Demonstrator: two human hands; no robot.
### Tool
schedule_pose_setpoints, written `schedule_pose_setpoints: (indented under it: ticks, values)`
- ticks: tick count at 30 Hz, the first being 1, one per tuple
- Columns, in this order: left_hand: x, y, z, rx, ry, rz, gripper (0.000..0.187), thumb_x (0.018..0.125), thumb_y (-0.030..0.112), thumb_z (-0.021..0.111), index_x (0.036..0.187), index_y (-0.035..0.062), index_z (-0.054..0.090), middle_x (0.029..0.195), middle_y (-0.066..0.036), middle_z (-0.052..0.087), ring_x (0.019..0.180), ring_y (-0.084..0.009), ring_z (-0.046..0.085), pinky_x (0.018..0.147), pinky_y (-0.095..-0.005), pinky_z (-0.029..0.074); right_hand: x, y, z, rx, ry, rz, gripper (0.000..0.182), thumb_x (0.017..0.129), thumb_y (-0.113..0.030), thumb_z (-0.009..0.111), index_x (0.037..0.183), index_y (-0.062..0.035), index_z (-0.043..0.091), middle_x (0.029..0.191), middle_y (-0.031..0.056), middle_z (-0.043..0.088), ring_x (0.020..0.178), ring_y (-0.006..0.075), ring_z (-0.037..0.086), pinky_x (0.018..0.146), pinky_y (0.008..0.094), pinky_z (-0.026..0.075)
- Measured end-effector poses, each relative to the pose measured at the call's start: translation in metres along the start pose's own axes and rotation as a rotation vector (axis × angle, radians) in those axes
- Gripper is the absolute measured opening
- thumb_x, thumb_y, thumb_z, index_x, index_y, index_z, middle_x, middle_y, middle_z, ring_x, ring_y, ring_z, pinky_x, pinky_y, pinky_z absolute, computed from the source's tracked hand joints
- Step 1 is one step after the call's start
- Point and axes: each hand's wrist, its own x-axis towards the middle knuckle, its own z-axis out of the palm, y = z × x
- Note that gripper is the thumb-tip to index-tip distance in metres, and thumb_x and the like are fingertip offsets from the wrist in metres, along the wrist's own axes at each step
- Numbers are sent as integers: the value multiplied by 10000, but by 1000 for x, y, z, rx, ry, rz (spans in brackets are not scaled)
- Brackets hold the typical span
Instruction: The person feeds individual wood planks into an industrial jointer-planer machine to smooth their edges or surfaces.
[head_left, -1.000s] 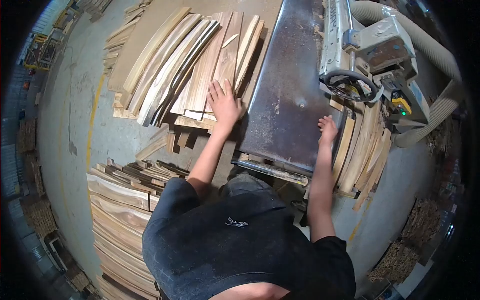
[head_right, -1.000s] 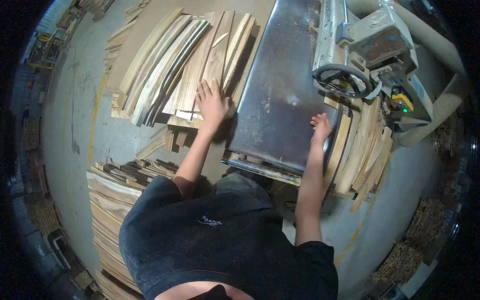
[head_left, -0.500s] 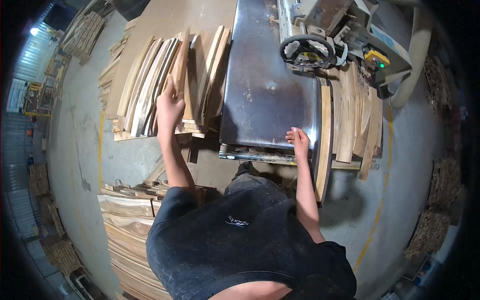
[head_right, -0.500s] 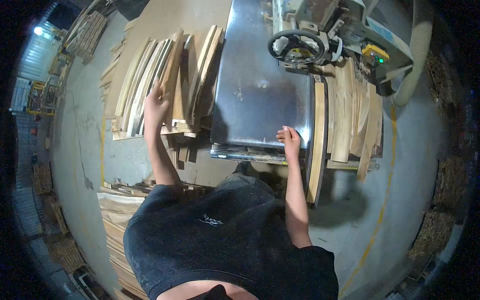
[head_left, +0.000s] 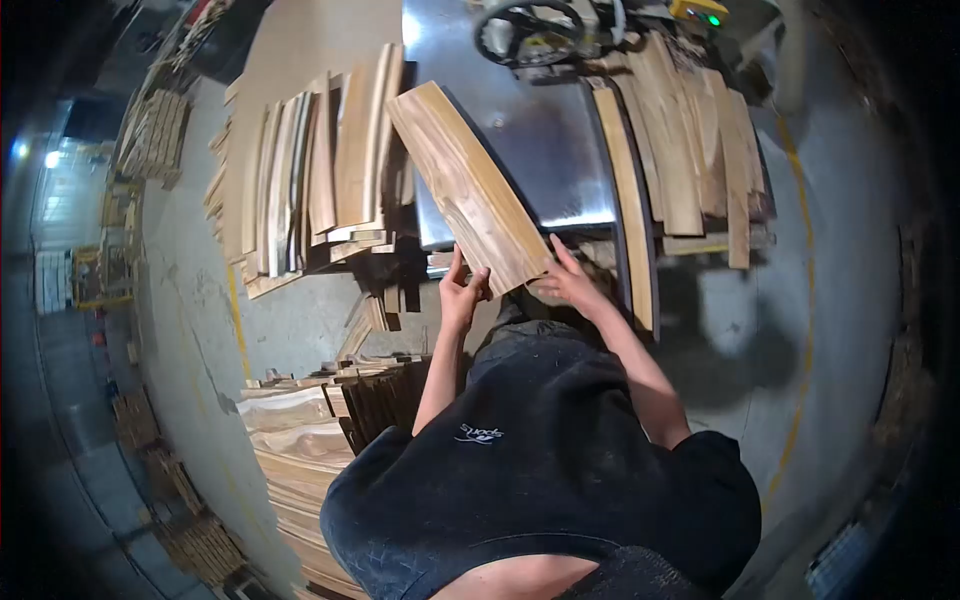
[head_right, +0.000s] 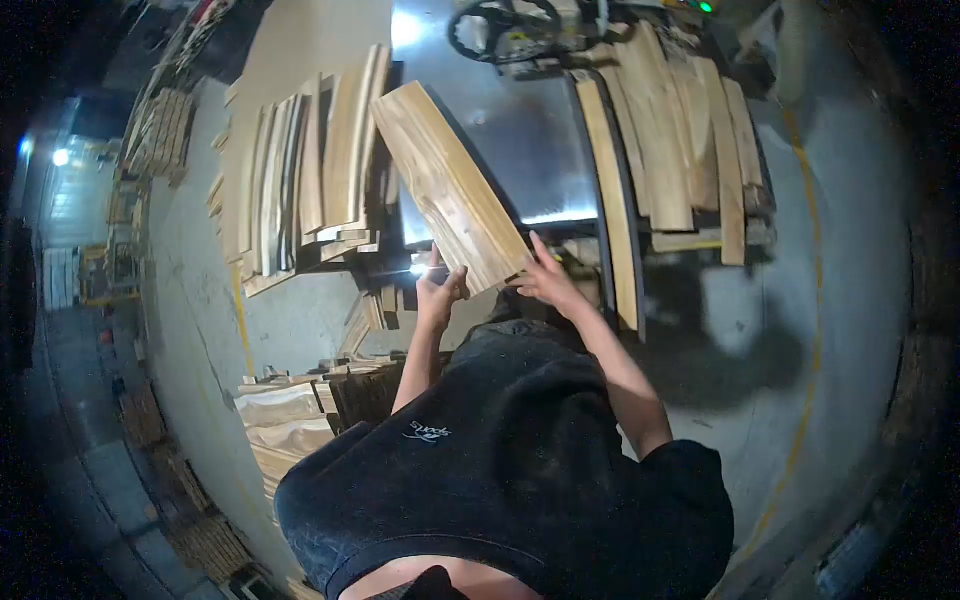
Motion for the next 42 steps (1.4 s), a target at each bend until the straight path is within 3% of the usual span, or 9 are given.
schedule_pose_setpoints:
  ticks: [10, 13, 16, 20, 23, 27, 28, 36, 42]
  values:
    - [20, -52, 37, 574, -509, 144, 1290, 717, 101, 864, 1548, 94, -123, 1543, -235, 331, 1192, -265, 576, 943, -337, 489, -41, 58, -40, 153, 318, -79, 522, 1009, -206, 554, 1438, -106, 273, 1257, 126, 558, 898, 224, 712, 657, 258, 543]
    - [37, -43, 50, 756, -469, 482, 1347, 641, 135, 908, 1548, 71, -85, 1446, -277, 445, 1148, -304, 625, 906, -339, 507, -39, 57, -36, 307, 441, -76, 342, 1007, -301, 560, 1202, -57, 419, 1069, 112, 629, 868, 238, 709, 628, 278, 534]
    - [58, -9, 65, 789, -613, 62, 1333, 646, 192, 911, 1533, -13, -62, 1124, -301, 643, 1003, -348, 664, 853, -378, 517, -28, 50, -38, 410, 429, -29, 379, 1011, -385, 530, 1185, -58, 451, 939, 96, 643, 833, 228, 698, 601, 283, 516]
    - [93, 2, 88, 855, -630, 101, 1273, 664, 113, 864, 1512, -68, -68, 851, -221, 655, 773, -294, 670, 682, -369, 530, -11, 26, -36, 352, 507, 84, 536, 1012, -558, 397, 781, -100, 552, 586, 13, 536, 471, 137, 537, 407, 242, 350]
    - [126, -16, 91, 1005, -540, 302, 1289, 653, 120, 867, 1509, -69, -78, 877, -230, 653, 771, -307, 678, 658, -367, 535, 16, 7, -46, 460, 488, 92, 513, 993, -576, 438, 777, -121, 536, 563, -18, 459, 448, 127, 464, 376, 245, 298]
    - [148, 46, 102, 845, -613, -41, 1317, 623, 161, 879, 1511, -60, -68, 1040, -285, 657, 931, -383, 676, 787, -401, 530, 54, -31, -45, 519, 588, 141, 478, 994, -554, 459, 815, -117, 530, 563, -31, 409, 437, 117, 412, 368, 238, 278]
    - [161, 25, 98, 842, -503, 405, 1298, 617, 191, 877, 1514, -57, -28, 1027, -304, 659, 958, -416, 664, 823, -437, 521, 63, -37, -46, 496, 600, 117, 466, 993, -552, 463, 829, -120, 523, 567, -40, 401, 435, 103, 410, 358, 227, 275]
    - [225, 72, 80, 739, -528, 141, 1126, 629, 295, 875, 1508, -3, 238, 901, -241, 680, 840, -378, 680, 753, -422, 531, 120, -92, -79, 510, 499, 132, 481, 943, -607, 516, 844, -139, 558, 572, -60, 415, 448, 83, 412, 350, 219, 295]
    - [251, 108, -3, 642, -52, 913, 539, 773, 222, 808, 1246, 39, 627, 1125, -192, 656, 1049, -334, 626, 909, -394, 497, 155, -129, -75, 414, 616, 115, 486, 946, -613, 498, 848, -141, 562, 597, -69, 444, 481, 73, 446, 365, 215, 316]
